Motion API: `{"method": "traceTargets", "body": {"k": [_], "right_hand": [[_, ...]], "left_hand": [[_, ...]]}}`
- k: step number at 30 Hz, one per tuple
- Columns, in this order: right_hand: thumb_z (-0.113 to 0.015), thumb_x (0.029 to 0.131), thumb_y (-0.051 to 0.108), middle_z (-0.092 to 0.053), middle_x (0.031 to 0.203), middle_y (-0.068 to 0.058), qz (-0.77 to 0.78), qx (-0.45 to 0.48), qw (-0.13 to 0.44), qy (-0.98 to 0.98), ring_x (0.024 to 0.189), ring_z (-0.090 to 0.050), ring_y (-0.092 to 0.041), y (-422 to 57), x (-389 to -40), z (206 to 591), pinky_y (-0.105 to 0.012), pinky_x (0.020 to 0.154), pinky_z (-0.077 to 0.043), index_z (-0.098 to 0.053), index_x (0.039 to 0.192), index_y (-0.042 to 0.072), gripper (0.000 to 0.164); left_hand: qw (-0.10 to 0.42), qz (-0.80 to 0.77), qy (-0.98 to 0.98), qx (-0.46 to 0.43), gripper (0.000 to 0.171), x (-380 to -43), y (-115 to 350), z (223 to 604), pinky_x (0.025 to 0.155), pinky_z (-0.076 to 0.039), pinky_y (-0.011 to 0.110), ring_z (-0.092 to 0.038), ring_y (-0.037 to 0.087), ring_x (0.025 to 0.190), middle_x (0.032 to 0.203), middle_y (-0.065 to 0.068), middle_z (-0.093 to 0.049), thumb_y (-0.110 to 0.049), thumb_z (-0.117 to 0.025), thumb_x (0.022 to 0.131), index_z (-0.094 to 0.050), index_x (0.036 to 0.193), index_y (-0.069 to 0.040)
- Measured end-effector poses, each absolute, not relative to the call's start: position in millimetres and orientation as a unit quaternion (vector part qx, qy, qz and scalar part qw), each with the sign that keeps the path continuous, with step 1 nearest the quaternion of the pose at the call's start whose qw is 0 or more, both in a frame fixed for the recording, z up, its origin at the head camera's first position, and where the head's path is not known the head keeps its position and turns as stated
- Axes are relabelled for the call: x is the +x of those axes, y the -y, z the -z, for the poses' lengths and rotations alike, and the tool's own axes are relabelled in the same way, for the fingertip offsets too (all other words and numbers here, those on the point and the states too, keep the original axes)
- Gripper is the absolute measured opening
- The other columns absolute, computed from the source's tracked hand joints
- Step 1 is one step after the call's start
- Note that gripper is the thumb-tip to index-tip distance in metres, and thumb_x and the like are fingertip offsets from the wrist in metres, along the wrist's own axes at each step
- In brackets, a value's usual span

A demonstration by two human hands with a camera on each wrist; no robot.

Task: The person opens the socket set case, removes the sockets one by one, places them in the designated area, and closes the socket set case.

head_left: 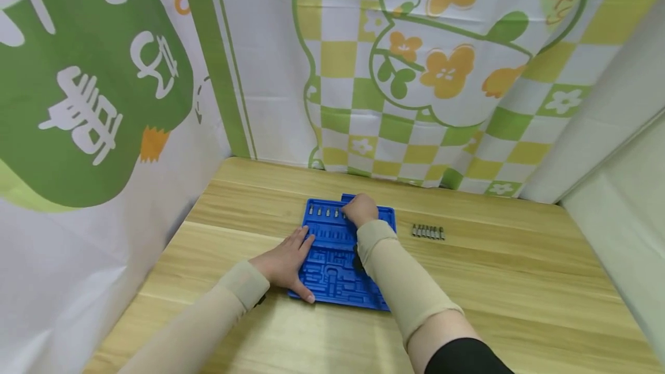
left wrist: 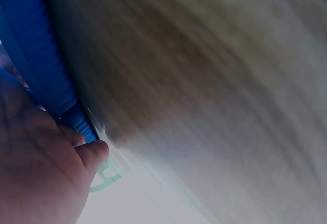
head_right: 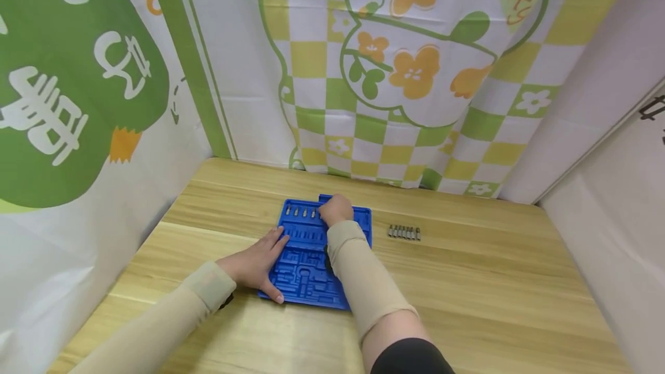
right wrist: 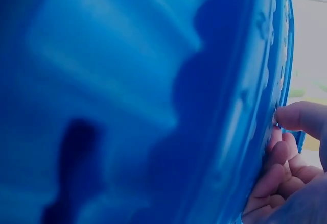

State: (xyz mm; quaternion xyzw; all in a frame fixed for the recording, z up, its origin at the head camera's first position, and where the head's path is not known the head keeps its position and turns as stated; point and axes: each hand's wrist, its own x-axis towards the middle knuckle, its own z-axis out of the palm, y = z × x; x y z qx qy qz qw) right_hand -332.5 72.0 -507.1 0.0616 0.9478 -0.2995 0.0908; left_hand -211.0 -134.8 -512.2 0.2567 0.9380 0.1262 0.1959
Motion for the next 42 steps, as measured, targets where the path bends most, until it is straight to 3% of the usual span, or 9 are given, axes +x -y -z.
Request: {"method": "traceTargets", "body": {"k": [4, 7, 9, 13, 16, 20, 29, 42], "right_hand": [[-0.071, 0.096, 0.021, -0.05, 0.051, 0.0, 0.325, 0.079, 0.097, -0.937, 0.05, -0.044, -0.016, -73.7, -333.9, 507.8, -0.033, 0.053, -0.042, -0.058, 0.053, 0.013, 0.046], [-0.069, 0.095, 0.019, -0.044, 0.051, 0.001, 0.357, 0.089, 0.079, -0.927, 0.049, -0.04, -0.017, -73.7, -331.3, 506.6, -0.032, 0.052, -0.037, -0.051, 0.053, 0.014, 0.047], [-0.069, 0.094, 0.017, -0.048, 0.057, -0.001, 0.376, 0.093, 0.054, -0.921, 0.054, -0.044, -0.018, -73.5, -328.2, 505.7, -0.034, 0.054, -0.04, -0.054, 0.06, 0.012, 0.037], [-0.069, 0.095, 0.016, -0.065, 0.083, -0.01, 0.429, 0.109, 0.018, -0.896, 0.076, -0.061, -0.027, -72.7, -321.2, 505.6, -0.042, 0.071, -0.053, -0.066, 0.088, 0.005, 0.014], [-0.067, 0.098, 0.014, -0.069, 0.1, -0.015, 0.496, 0.133, -0.002, -0.858, 0.091, -0.065, -0.032, -74.7, -319.7, 508.3, -0.046, 0.081, -0.053, -0.068, 0.105, 0.002, 0.014], [-0.064, 0.099, 0.01, -0.067, 0.103, -0.014, 0.563, 0.152, -0.023, -0.812, 0.091, -0.062, -0.029, -80.7, -319.6, 510.8, -0.043, 0.08, -0.052, -0.067, 0.11, 0.001, 0.014], [-0.061, 0.101, 0.005, -0.066, 0.108, -0.014, 0.623, 0.122, 0.028, -0.772, 0.091, -0.064, -0.023, -102.4, -321.0, 510.7, -0.039, 0.086, -0.056, -0.067, 0.12, -0.004, 0.022], [-0.059, 0.102, 0.003, -0.064, 0.103, -0.011, 0.636, 0.081, 0.07, -0.764, 0.083, -0.061, -0.012, -145.8, -327.6, 505.2, -0.025, 0.074, -0.055, -0.062, 0.124, -0.011, 0.026]], "left_hand": [[0.195, -0.129, -0.937, 0.259, 0.143, -211.6, 132.1, 510.6, 0.125, -0.013, 0.048, -0.003, 0.04, 0.156, 0.169, 0.027, -0.002, -0.073, -0.086, 0.065, -0.016, 0.164, 0.002], [0.195, -0.129, -0.938, 0.257, 0.143, -212.2, 130.9, 509.4, 0.125, -0.013, 0.048, -0.003, 0.04, 0.156, 0.169, 0.027, -0.002, -0.072, -0.087, 0.065, -0.016, 0.164, 0.003], [0.194, -0.127, -0.938, 0.258, 0.143, -212.7, 130.3, 508.8, 0.125, -0.013, 0.048, -0.003, 0.041, 0.156, 0.169, 0.027, -0.003, -0.072, -0.087, 0.065, -0.016, 0.163, 0.003], [0.195, -0.126, -0.938, 0.259, 0.142, -213.8, 129.2, 508.5, 0.125, -0.013, 0.048, -0.003, 0.04, 0.156, 0.169, 0.027, -0.003, -0.072, -0.087, 0.065, -0.016, 0.163, 0.002], [0.197, -0.132, -0.937, 0.258, 0.142, -214.1, 128.7, 509.4, 0.125, -0.013, 0.049, -0.003, 0.04, 0.156, 0.169, 0.027, -0.002, -0.072, -0.087, 0.065, -0.016, 0.164, 0.002], [0.196, -0.132, -0.936, 0.26, 0.143, -212.9, 130.0, 512.9, 0.125, -0.013, 0.049, -0.003, 0.04, 0.156, 0.169, 0.027, -0.002, -0.073, -0.087, 0.065, -0.016, 0.163, 0.003], [0.196, -0.132, -0.936, 0.26, 0.143, -210.6, 131.0, 511.5, 0.125, -0.014, 0.05, -0.003, 0.041, 0.156, 0.169, 0.029, -0.002, -0.073, -0.086, 0.065, -0.016, 0.163, 0.004], [0.196, -0.145, -0.936, 0.252, 0.143, -208.2, 132.9, 512.8, 0.125, -0.013, 0.051, -0.004, 0.042, 0.156, 0.169, 0.028, -0.002, -0.071, -0.088, 0.065, -0.016, 0.163, 0.004]]}}
